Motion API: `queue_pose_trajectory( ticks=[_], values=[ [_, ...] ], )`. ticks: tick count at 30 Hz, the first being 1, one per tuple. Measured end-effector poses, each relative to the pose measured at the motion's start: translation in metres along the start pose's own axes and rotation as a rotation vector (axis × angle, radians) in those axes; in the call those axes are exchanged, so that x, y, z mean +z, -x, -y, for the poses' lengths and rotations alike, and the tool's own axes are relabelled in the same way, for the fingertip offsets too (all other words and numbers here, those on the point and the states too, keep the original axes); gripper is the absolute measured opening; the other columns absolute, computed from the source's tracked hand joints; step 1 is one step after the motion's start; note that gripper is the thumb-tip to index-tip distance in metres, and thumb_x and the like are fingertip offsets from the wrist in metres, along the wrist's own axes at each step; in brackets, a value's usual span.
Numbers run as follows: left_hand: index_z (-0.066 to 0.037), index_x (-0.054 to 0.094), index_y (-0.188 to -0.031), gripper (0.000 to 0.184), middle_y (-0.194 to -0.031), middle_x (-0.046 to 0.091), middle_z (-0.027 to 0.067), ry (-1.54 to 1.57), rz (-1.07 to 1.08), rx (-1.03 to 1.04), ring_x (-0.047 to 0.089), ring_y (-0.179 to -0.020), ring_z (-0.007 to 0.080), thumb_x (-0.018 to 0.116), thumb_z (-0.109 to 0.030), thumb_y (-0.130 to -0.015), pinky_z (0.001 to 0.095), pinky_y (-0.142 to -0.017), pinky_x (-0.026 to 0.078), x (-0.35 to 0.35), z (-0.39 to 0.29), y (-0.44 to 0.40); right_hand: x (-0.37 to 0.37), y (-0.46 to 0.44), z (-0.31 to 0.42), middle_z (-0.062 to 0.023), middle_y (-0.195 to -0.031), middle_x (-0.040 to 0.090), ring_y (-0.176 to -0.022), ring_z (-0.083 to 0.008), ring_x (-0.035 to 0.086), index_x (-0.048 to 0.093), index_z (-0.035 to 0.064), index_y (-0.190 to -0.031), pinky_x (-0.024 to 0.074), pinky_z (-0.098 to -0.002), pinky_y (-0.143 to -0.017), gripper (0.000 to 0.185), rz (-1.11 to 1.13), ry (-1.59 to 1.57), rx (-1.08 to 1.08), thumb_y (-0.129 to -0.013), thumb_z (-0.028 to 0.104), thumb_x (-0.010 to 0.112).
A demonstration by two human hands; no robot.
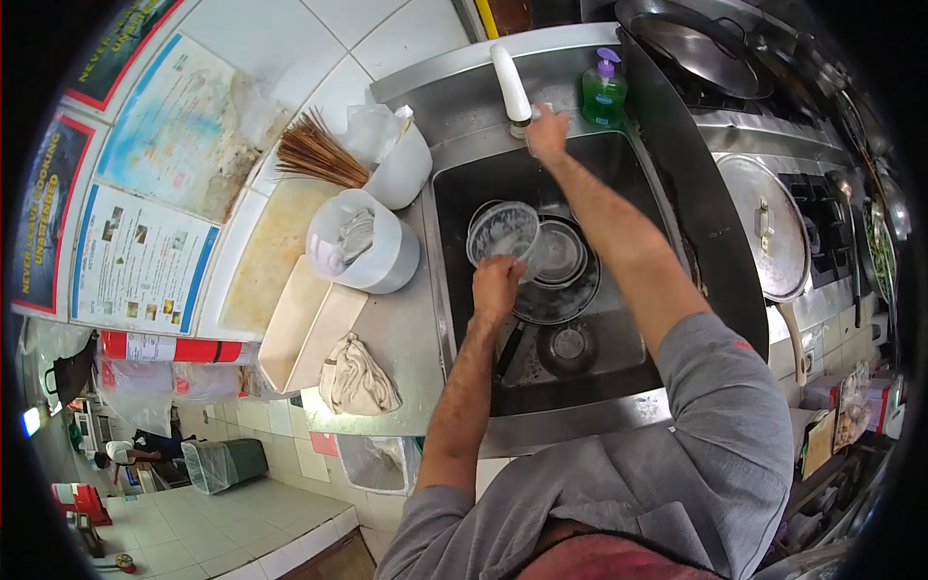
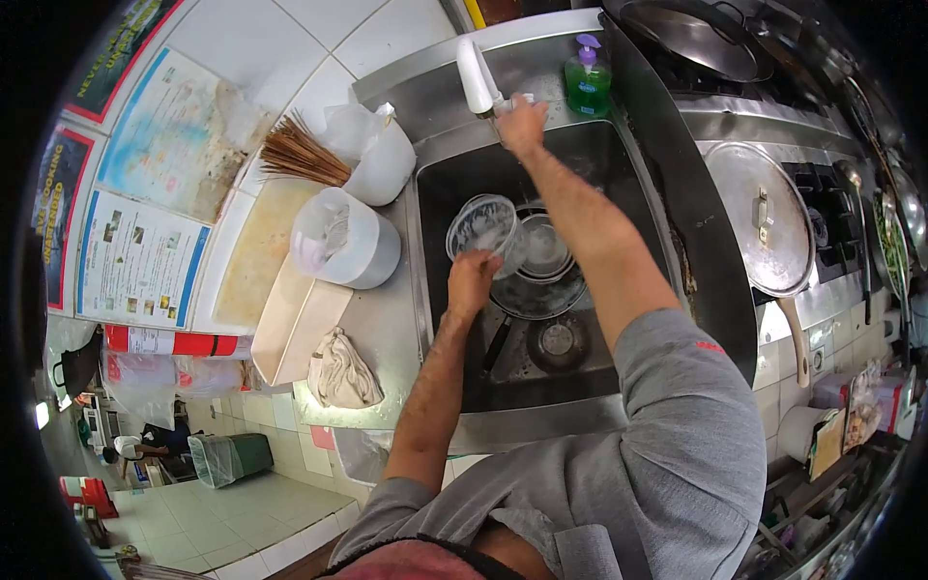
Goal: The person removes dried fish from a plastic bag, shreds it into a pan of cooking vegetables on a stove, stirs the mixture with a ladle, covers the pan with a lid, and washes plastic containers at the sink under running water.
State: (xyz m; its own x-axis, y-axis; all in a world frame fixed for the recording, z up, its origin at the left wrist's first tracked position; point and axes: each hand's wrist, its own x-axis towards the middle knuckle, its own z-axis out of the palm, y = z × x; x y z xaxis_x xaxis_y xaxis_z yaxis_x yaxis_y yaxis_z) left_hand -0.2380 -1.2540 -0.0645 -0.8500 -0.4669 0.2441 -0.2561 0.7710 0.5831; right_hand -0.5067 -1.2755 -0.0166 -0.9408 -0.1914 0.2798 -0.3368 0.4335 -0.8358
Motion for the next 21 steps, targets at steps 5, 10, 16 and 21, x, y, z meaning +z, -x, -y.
queue_pose_trajectory(
  ticks=[5, 10, 16, 21],
  values=[
    [-0.003, 0.064, -0.085, 0.015, -0.084, 0.061, 0.0136, 0.007, 0.034, 0.083, 0.054, -0.084, 0.0329, 0.062, -0.017, -0.078, 0.0407, -0.075, 0.042, 0.002, -0.022, -0.052, -0.003, -0.07, -0.051, -0.0195, -0.111, 0.054, -0.084, -0.0261, 0.057, 0.042, 0.0029, -0.127, 0.0487, -0.0366, -0.068, 0.069, 0.399, -0.153, 0.173, -0.077, 0.046, 0.062],
    [-0.003, 0.064, -0.086, 0.015, -0.081, 0.061, 0.014, 0.033, 0.041, 0.085, 0.056, -0.081, 0.0323, 0.063, -0.015, -0.078, 0.0396, -0.072, 0.043, 0.016, -0.02, -0.085, 0.002, -0.094, -0.068, -0.0042, -0.092, 0.061, -0.063, -0.0088, 0.052, 0.056, 0.0062, -0.11, 0.0435, -0.0195, -0.049, 0.047, 0.761, -0.409, 0.336, -0.078, 0.038, 0.068],
    [-0.001, 0.064, -0.087, 0.015, -0.08, 0.062, 0.0149, 0.119, 0.113, -0.008, 0.061, -0.075, 0.0294, 0.064, -0.012, -0.076, 0.0347, -0.067, 0.046, 0.024, -0.029, -0.115, -0.001, -0.088, -0.076, -0.0049, -0.085, 0.061, -0.065, -0.0104, 0.056, 0.058, 0.002, -0.104, 0.0472, -0.0215, -0.052, 0.05, 0.68, -0.599, 0.255, -0.065, 0.024, 0.08],
    [-0.002, 0.064, -0.089, 0.018, -0.08, 0.064, 0.0141, 0.183, 0.162, -0.172, 0.063, -0.074, 0.0248, 0.067, -0.015, -0.077, 0.0335, -0.068, 0.046, 0.027, -0.045, -0.13, -0.001, -0.088, -0.076, -0.0063, -0.085, 0.062, -0.066, -0.0109, 0.057, 0.056, 0.0015, -0.108, 0.0482, -0.0231, -0.053, 0.053, 0.683, -0.588, 0.244, -0.064, 0.019, 0.081]
  ],
)
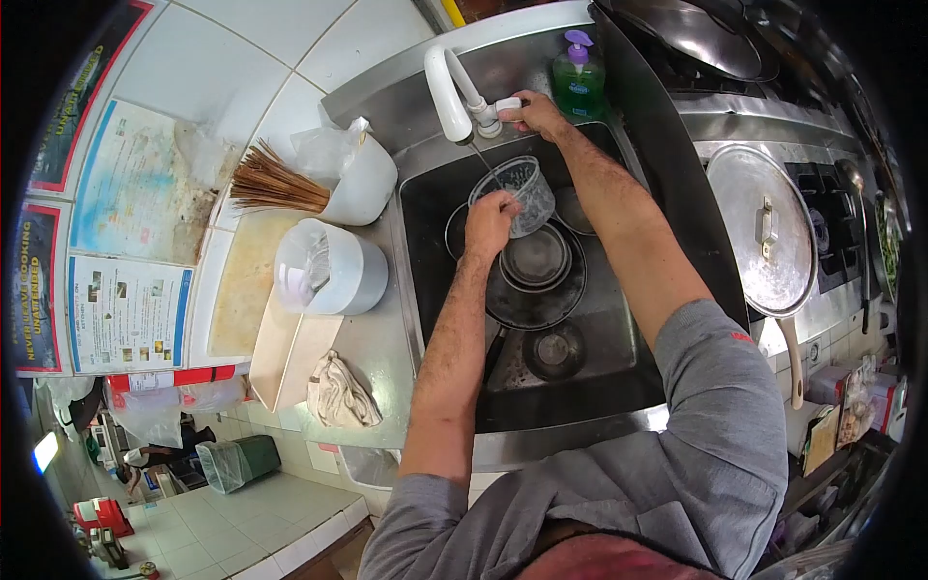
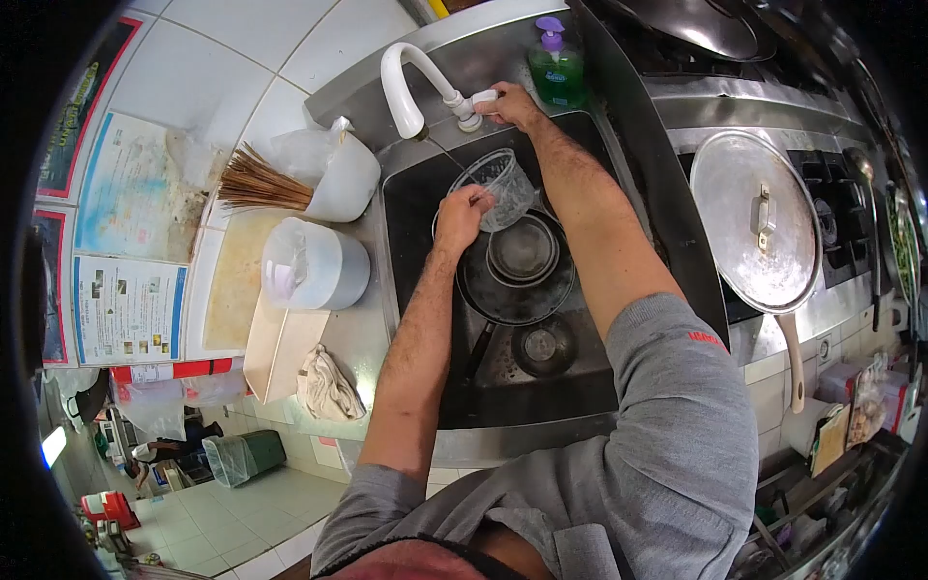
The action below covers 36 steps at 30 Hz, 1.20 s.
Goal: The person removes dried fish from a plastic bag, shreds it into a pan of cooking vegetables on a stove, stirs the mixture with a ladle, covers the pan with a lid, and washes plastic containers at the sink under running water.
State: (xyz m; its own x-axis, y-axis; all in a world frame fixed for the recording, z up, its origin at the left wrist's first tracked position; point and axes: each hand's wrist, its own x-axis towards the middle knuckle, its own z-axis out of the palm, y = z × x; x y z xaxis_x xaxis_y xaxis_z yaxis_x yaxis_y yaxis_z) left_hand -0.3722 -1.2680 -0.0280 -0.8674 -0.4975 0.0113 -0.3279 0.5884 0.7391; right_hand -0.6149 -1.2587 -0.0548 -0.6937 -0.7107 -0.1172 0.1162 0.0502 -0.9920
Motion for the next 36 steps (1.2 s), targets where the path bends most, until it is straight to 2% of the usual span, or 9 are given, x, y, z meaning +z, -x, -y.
queue_pose_trajectory(
  ticks=[6, 9, 11, 13, 17, 21, 23, 31, 36],
  values=[
    [0.0, 0.064, -0.089, 0.018, -0.079, 0.066, 0.0126, 0.078, -0.029, -0.038, 0.062, -0.073, 0.0197, 0.066, -0.013, -0.077, 0.0321, -0.068, 0.046, 0.01, 0.002, -0.007, 0.001, 0.004, 0.003, -0.0078, -0.08, 0.062, -0.057, -0.0113, 0.056, 0.055, 0.0007, -0.112, 0.0474, -0.0232, -0.05, 0.058, -0.036, 0.13, -0.059, -0.061, 0.013, 0.082],
    [-0.001, 0.065, -0.088, 0.017, -0.078, 0.066, 0.0117, 0.146, -0.035, -0.177, 0.062, -0.072, 0.0186, 0.066, -0.012, -0.077, 0.0315, -0.067, 0.046, 0.01, 0.003, -0.008, 0.007, 0.009, -0.001, -0.0123, -0.089, 0.061, -0.07, -0.0186, 0.06, 0.053, 0.0022, -0.114, 0.0502, -0.0276, -0.059, 0.058, -0.044, 0.175, -0.043, -0.064, 0.017, 0.079],
    [-0.002, 0.066, -0.086, 0.015, -0.077, 0.066, 0.0128, 0.287, -0.083, -0.221, 0.062, -0.071, 0.0228, 0.066, -0.013, -0.076, 0.0326, -0.067, 0.047, 0.02, 0.032, -0.017, 0.025, 0.021, -0.013, -0.0183, -0.108, 0.054, -0.095, -0.0289, 0.058, 0.044, 0.0056, -0.125, 0.0487, -0.0366, -0.077, 0.065, -0.411, 0.692, -0.351, -0.07, 0.024, 0.074],
    [-0.004, 0.066, -0.084, 0.014, -0.077, 0.065, 0.0139, 0.434, -0.132, -0.259, 0.063, -0.071, 0.027, 0.066, -0.014, -0.075, 0.0337, -0.067, 0.047, 0.021, 0.041, -0.021, 0.051, 0.074, -0.006, -0.02, -0.125, 0.04, -0.113, -0.0379, 0.045, 0.023, 0.0104, -0.136, 0.0375, -0.0504, -0.093, 0.077, -0.344, 0.667, -0.117, -0.075, 0.028, 0.067],
    [-0.006, 0.067, -0.08, 0.012, -0.074, 0.065, 0.0118, 0.039, -0.032, -0.058, 0.062, -0.073, 0.0269, 0.068, -0.015, -0.072, 0.0371, -0.068, 0.047, -0.003, 0.014, 0.002, 0.048, 0.085, -0.075, -0.0192, -0.132, 0.039, -0.118, -0.0378, 0.042, 0.037, 0.0081, -0.131, 0.0363, -0.0446, -0.098, 0.071, -0.02, 0.783, 0.123, -0.07, 0.023, 0.069],
    [-0.004, 0.064, -0.073, 0.013, -0.071, 0.062, 0.0096, -0.271, 0.299, 0.507, 0.059, -0.073, 0.0281, 0.07, -0.012, -0.065, 0.038, -0.068, 0.046, -0.017, 0.009, 0.011, 0.046, 0.123, -0.061, -0.0194, -0.113, 0.053, -0.112, -0.0343, 0.048, 0.051, 0.0099, -0.121, 0.04, -0.0416, -0.092, 0.058, 0.439, 0.847, -0.157, -0.067, 0.024, 0.067],
    [-0.005, 0.064, -0.073, 0.013, -0.076, 0.063, 0.0079, -0.378, 0.378, 0.612, 0.058, -0.077, 0.0266, 0.07, -0.011, -0.064, 0.0373, -0.071, 0.045, -0.02, 0.0, 0.008, 0.058, 0.124, -0.068, -0.0163, -0.099, 0.057, -0.1, -0.0331, 0.055, 0.055, 0.0133, -0.114, 0.0442, -0.0425, -0.083, 0.048, 0.26, 0.72, -0.764, -0.069, 0.024, 0.066],
    [-0.006, 0.064, -0.082, 0.017, -0.087, 0.062, 0.0076, -0.493, 0.162, 0.748, 0.056, -0.087, 0.0273, 0.069, -0.01, -0.066, 0.0366, -0.078, 0.045, -0.045, 0.025, -0.017, 0.017, 0.117, -0.034, -0.0165, -0.101, 0.06, -0.097, -0.0339, 0.058, 0.057, 0.0059, -0.101, 0.0475, -0.0439, -0.082, 0.022, 0.107, 1.093, 0.023, -0.079, 0.012, 0.054],
    [0.0, 0.058, -0.105, 0.022, -0.091, 0.062, 0.0102, 0.162, 0.037, 0.15, 0.061, -0.074, 0.0186, 0.057, -0.008, -0.084, 0.0289, -0.068, 0.05, -0.008, 0.002, -0.029, 0.013, 0.125, -0.091, -0.0199, -0.098, 0.061, -0.081, -0.0333, 0.064, 0.054, 0.0032, -0.103, 0.0525, -0.0474, -0.066, 0.022, -0.132, 0.606, 0.248, -0.082, 0.008, 0.05]
  ],
)
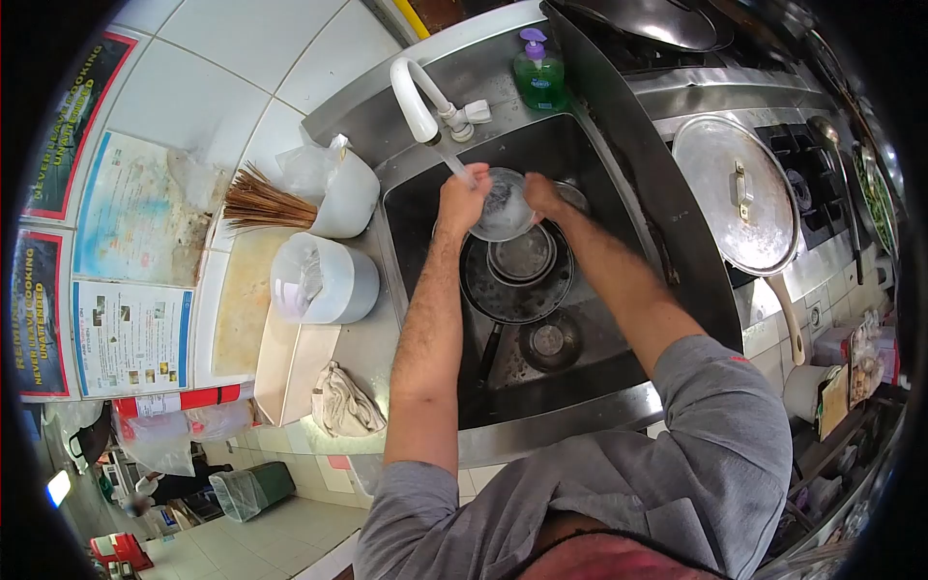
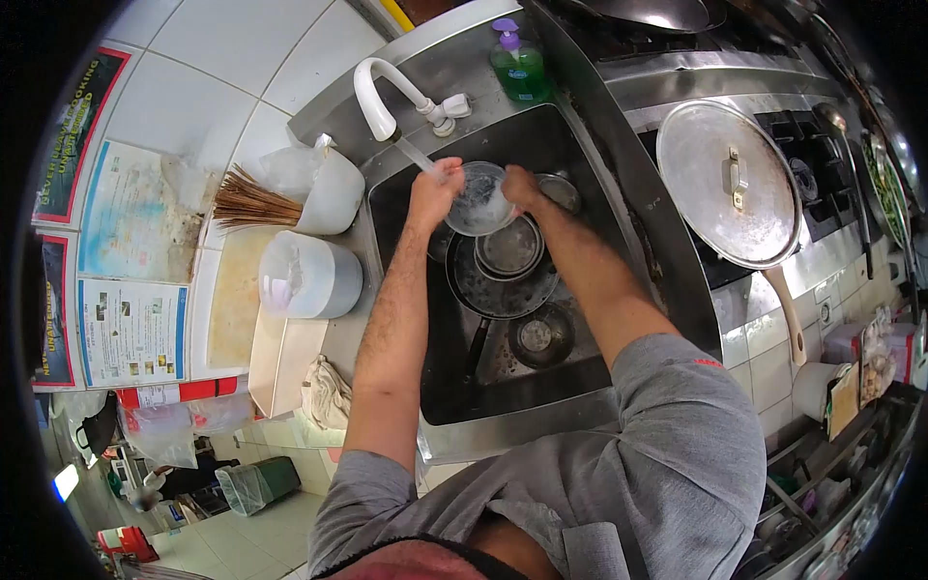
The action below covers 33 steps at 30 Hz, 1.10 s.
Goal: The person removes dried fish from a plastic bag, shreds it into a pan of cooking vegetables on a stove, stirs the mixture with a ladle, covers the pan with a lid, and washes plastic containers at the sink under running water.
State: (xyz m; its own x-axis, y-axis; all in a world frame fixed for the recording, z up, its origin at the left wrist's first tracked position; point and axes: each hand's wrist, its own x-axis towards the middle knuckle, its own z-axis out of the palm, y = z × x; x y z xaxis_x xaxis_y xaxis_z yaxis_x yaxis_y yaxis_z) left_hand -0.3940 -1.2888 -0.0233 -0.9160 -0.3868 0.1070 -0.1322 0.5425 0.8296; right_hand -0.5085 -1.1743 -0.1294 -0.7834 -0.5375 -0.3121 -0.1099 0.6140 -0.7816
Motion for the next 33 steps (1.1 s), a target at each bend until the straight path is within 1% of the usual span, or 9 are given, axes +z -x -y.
queue_pose_trajectory(
  ticks=[5, 7, 9, 12, 18, 22, 24, 27, 33],
  values=[
    [0.002, 0.056, -0.105, 0.029, -0.086, 0.061, 0.0065, 0.731, -0.1, -0.239, 0.059, -0.068, 0.0119, 0.056, -0.022, -0.089, 0.0248, -0.06, 0.049, 0.006, -0.031, -0.015, 0.066, 0.026, -0.06, -0.0172, -0.085, 0.061, -0.068, -0.0294, 0.062, 0.06, 0.0075, -0.091, 0.0524, -0.0405, -0.047, 0.013, 0.096, -1.322, 0.237, -0.08, 0.003, 0.054],
    [-0.002, 0.056, -0.107, 0.032, -0.092, 0.061, 0.0089, 0.564, -0.092, -0.236, 0.06, -0.081, 0.0185, 0.061, -0.024, -0.085, 0.0303, -0.071, 0.049, 0.003, -0.039, -0.013, 0.081, 0.021, -0.06, -0.0151, -0.083, 0.061, -0.067, -0.0275, 0.062, 0.059, 0.0066, -0.089, 0.0523, -0.0393, -0.05, 0.011, 0.039, -1.374, 0.223, -0.079, 0.003, 0.055],
    [-0.007, 0.057, -0.111, 0.038, -0.106, 0.057, 0.0126, -0.311, -0.022, 0.357, 0.054, -0.101, 0.0273, 0.066, -0.023, -0.078, 0.0377, -0.087, 0.044, 0.001, -0.047, 0.001, 0.088, 0.002, -0.061, -0.013, -0.082, 0.061, -0.066, -0.0256, 0.061, 0.058, 0.0057, -0.087, 0.0522, -0.0381, -0.054, 0.01, -0.018, -1.43, 0.205, -0.078, 0.002, 0.057],
    [-0.013, 0.05, -0.121, 0.056, -0.122, 0.047, 0.0123, -0.567, 0.062, 0.087, 0.045, -0.114, 0.0329, 0.071, -0.025, -0.07, 0.0405, -0.096, 0.038, -0.001, -0.047, 0.032, 0.071, -0.021, -0.036, -0.01, -0.08, 0.06, -0.071, -0.0255, 0.06, 0.056, 0.0031, -0.087, 0.0512, -0.0366, -0.064, 0.012, -0.277, -0.751, -0.646, -0.075, 0.004, 0.06],
    [-0.015, 0.047, -0.124, 0.05, -0.121, 0.047, 0.0142, -0.6, -0.077, -0.159, 0.05, -0.107, 0.0366, 0.059, -0.012, -0.076, 0.045, -0.089, 0.044, -0.002, 0.013, 0.032, -0.009, 0.028, 0.074, -0.0142, -0.081, 0.055, -0.081, -0.0325, 0.056, 0.053, 0.003, -0.086, 0.0453, -0.0388, -0.065, 0.02, -0.128, 0.294, -1.161, -0.075, 0.015, 0.064],
    [-0.012, 0.057, -0.11, 0.03, -0.1, 0.054, 0.0172, -0.703, -0.12, -0.172, 0.057, -0.09, 0.0393, 0.051, -0.011, -0.081, 0.0478, -0.077, 0.047, -0.012, -0.005, 0.025, -0.021, 0.032, 0.035, -0.0124, -0.08, 0.057, -0.068, -0.0304, 0.059, 0.054, 0.0026, -0.085, 0.0511, -0.0386, -0.062, 0.021, -0.222, 0.002, -0.452, -0.08, 0.02, 0.064],
    [-0.012, 0.059, -0.108, 0.029, -0.1, 0.055, 0.0172, -0.697, -0.191, -0.202, 0.058, -0.087, 0.0381, 0.052, -0.012, -0.08, 0.0469, -0.076, 0.048, -0.013, -0.008, 0.017, -0.008, 0.042, 0.003, -0.0125, -0.079, 0.059, -0.065, -0.0252, 0.062, 0.054, 0.0021, -0.091, 0.0527, -0.0374, -0.061, 0.018, 0.12, -0.566, 0.107, -0.084, 0.017, 0.06],
    [-0.014, 0.059, -0.107, 0.029, -0.107, 0.052, 0.0182, -0.766, -0.066, -0.099, 0.058, -0.087, 0.0368, 0.052, -0.012, -0.079, 0.0458, -0.075, 0.05, 0.008, -0.028, 0.016, 0.031, 0.057, -0.031, -0.0125, -0.081, 0.059, -0.069, -0.0212, 0.063, 0.052, 0.0006, -0.098, 0.0541, -0.0375, -0.063, 0.016, 0.266, -1.161, 0.174, -0.086, 0.011, 0.055],
    [-0.015, 0.061, -0.112, 0.052, -0.113, 0.056, 0.0166, -0.489, 0.027, 0.164, 0.051, -0.107, 0.0379, 0.063, -0.05, -0.074, 0.0398, -0.089, 0.042, 0.009, -0.018, 0.016, 0.044, 0.042, -0.035, -0.0116, -0.089, 0.062, -0.079, -0.0222, 0.063, 0.051, 0.0002, -0.111, 0.0525, -0.0335, -0.07, 0.027, 0.215, -1.306, -0.017, -0.084, 0.001, 0.051]
  ],
)
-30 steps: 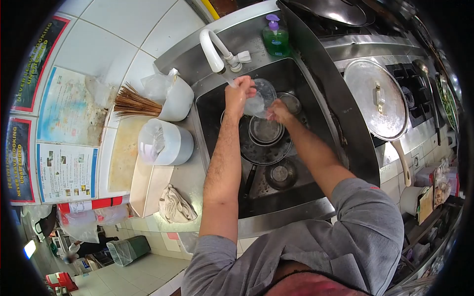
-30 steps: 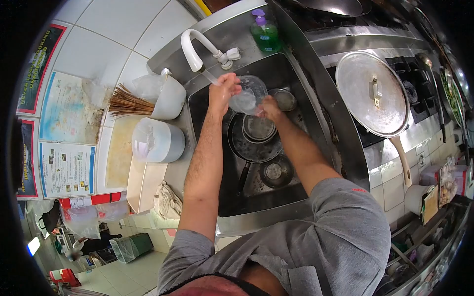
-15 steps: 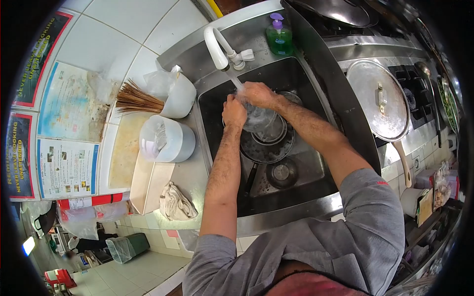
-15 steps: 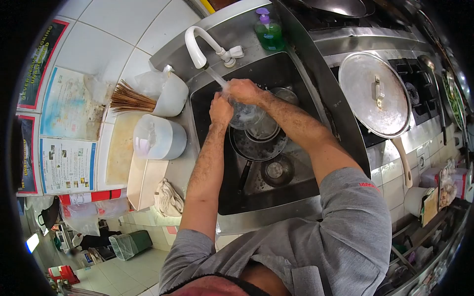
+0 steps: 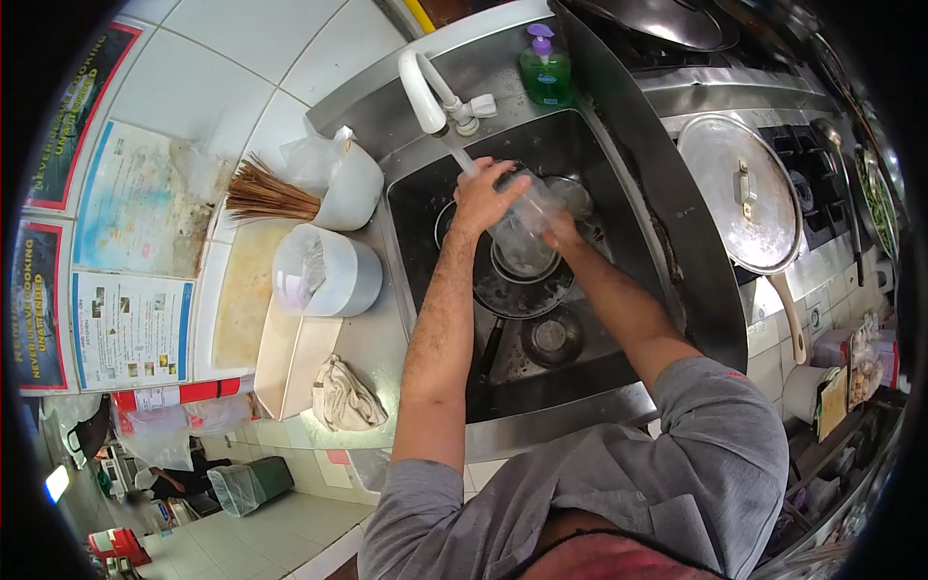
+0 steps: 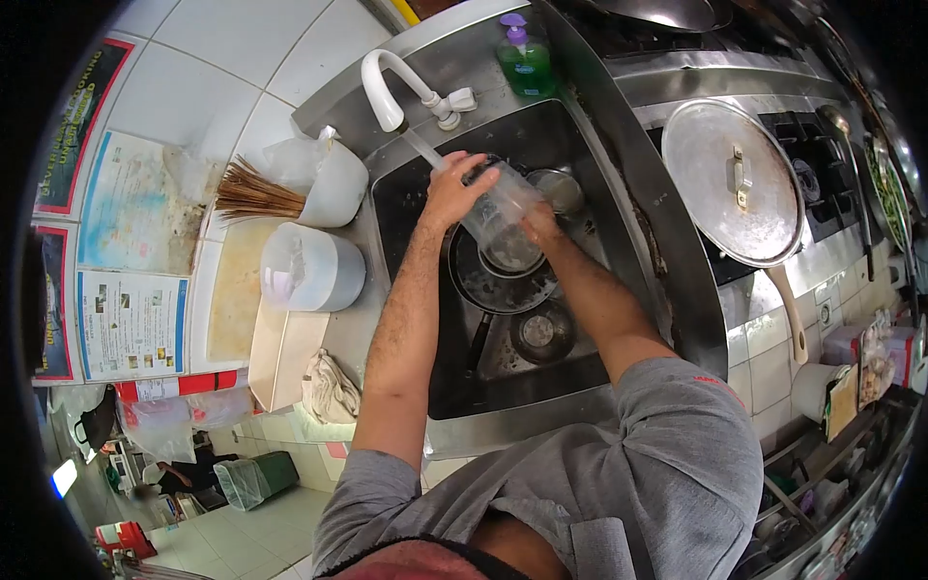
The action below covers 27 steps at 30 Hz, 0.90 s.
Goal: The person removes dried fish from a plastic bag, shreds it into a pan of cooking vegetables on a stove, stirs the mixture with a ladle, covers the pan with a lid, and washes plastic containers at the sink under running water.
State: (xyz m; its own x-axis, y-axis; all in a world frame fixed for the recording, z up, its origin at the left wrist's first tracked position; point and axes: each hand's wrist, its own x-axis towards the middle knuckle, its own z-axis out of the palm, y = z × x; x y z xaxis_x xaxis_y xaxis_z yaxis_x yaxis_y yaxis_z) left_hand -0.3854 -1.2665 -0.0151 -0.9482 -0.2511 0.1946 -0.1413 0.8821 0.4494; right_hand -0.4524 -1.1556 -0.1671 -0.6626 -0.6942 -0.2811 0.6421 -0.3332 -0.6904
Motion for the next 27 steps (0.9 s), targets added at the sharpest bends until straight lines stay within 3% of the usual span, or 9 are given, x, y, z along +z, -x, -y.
queue_pose_trajectory(
  ticks=[4, 6, 9, 13, 16, 20, 24, 26, 27],
  values=[
    [0.0, 0.056, -0.116, 0.062, -0.12, 0.053, 0.0221, 0.432, 0.206, -0.415, 0.048, -0.115, 0.0332, 0.053, -0.051, -0.081, 0.0361, -0.096, 0.035, -0.004, 0.022, 0.005, 0.022, -0.007, 0.038, -0.0096, -0.091, 0.063, -0.087, -0.0229, 0.062, 0.056, 0.0018, -0.112, 0.0504, -0.0309, -0.074, 0.031, 0.08, 0.123, -0.227, -0.082, -0.002, 0.051],
    [0.003, 0.054, -0.115, 0.058, -0.116, 0.054, 0.0251, 0.629, 0.074, -0.456, 0.05, -0.112, 0.0345, 0.045, -0.048, -0.087, 0.0373, -0.095, 0.037, 0.018, 0.048, 0.01, 0.045, -0.015, 0.056, -0.0104, -0.092, 0.063, -0.086, -0.0255, 0.062, 0.062, 0.0064, -0.101, 0.05, -0.0363, -0.074, 0.026, 0.253, 0.954, -0.735, -0.078, -0.002, 0.053],
    [0.004, 0.051, -0.117, 0.053, -0.116, 0.053, 0.0261, 0.583, -0.043, -0.342, 0.05, -0.11, 0.0387, 0.043, -0.04, -0.09, 0.0388, -0.094, 0.037, 0.023, 0.049, 0.008, 0.07, -0.018, 0.074, -0.0117, -0.095, 0.063, -0.089, -0.0291, 0.062, 0.062, 0.0102, -0.1, 0.0495, -0.0405, -0.077, 0.025, 0.44, 1.455, -0.853, -0.077, 0.003, 0.054],
    [0.002, 0.053, -0.116, 0.041, -0.119, 0.048, 0.0217, 0.295, -0.328, -0.066, 0.047, -0.109, 0.035, 0.055, -0.027, -0.086, 0.0415, -0.097, 0.034, 0.012, 0.001, 0.019, 0.088, -0.018, 0.105, -0.0128, -0.099, 0.062, -0.095, -0.032, 0.06, 0.06, 0.0104, -0.102, 0.0492, -0.0436, -0.079, 0.022, 0.279, 1.955, -0.447, -0.081, 0.012, 0.054],
    [-0.004, 0.059, -0.11, 0.038, -0.124, 0.044, 0.0179, -0.16, -0.241, 0.297, 0.044, -0.113, 0.0305, 0.063, -0.028, -0.08, 0.0456, -0.099, 0.03, -0.009, -0.017, 0.049, 0.085, -0.023, 0.121, -0.0143, -0.099, 0.062, -0.095, -0.0321, 0.06, 0.058, 0.0093, -0.104, 0.0487, -0.0444, -0.08, 0.024, 0.242, 1.944, -0.382, -0.081, 0.011, 0.054],
    [-0.007, 0.064, -0.098, 0.034, -0.114, 0.053, 0.0118, -0.383, -0.091, 0.351, 0.045, -0.108, 0.026, 0.068, -0.029, -0.073, 0.0486, -0.095, 0.03, 0.005, 0.002, 0.078, 0.08, -0.035, 0.129, -0.0171, -0.099, 0.061, -0.095, -0.0348, 0.059, 0.056, 0.0065, -0.101, 0.0477, -0.0463, -0.078, 0.023, 0.289, 1.841, -0.265, -0.079, 0.008, 0.055],
    [-0.008, 0.064, -0.075, 0.016, -0.084, 0.063, 0.0022, -0.206, -0.077, 0.12, 0.051, -0.088, 0.0233, 0.067, -0.024, -0.074, 0.0437, -0.084, 0.037, 0.032, 0.032, 0.082, 0.086, -0.027, 0.109, -0.0152, -0.1, 0.06, -0.098, -0.0347, 0.057, 0.056, 0.0079, -0.099, 0.0463, -0.0454, -0.08, 0.023, 0.196, 1.662, -0.38, -0.076, 0.006, 0.056],
    [-0.009, 0.064, -0.073, 0.014, -0.079, 0.061, 0.0025, -0.021, -0.066, -0.174, 0.052, -0.085, 0.0231, 0.065, -0.023, -0.076, 0.0427, -0.084, 0.037, 0.03, 0.027, 0.082, 0.099, -0.01, 0.093, -0.0125, -0.093, 0.057, -0.092, -0.0345, 0.055, 0.057, 0.0075, -0.095, 0.045, -0.0429, -0.078, 0.025, 0.163, 1.6, -0.98, -0.071, 0.005, 0.059],
    [-0.009, 0.064, -0.073, 0.014, -0.079, 0.061, 0.0025, -0.022, -0.066, -0.176, 0.052, -0.085, 0.0231, 0.065, -0.023, -0.076, 0.0427, -0.084, 0.037, 0.031, 0.027, 0.083, 0.103, -0.01, 0.085, -0.0125, -0.093, 0.057, -0.092, -0.0345, 0.055, 0.057, 0.0075, -0.095, 0.045, -0.0429, -0.078, 0.025, 0.165, 1.599, -0.98, -0.071, 0.005, 0.059]
  ],
)
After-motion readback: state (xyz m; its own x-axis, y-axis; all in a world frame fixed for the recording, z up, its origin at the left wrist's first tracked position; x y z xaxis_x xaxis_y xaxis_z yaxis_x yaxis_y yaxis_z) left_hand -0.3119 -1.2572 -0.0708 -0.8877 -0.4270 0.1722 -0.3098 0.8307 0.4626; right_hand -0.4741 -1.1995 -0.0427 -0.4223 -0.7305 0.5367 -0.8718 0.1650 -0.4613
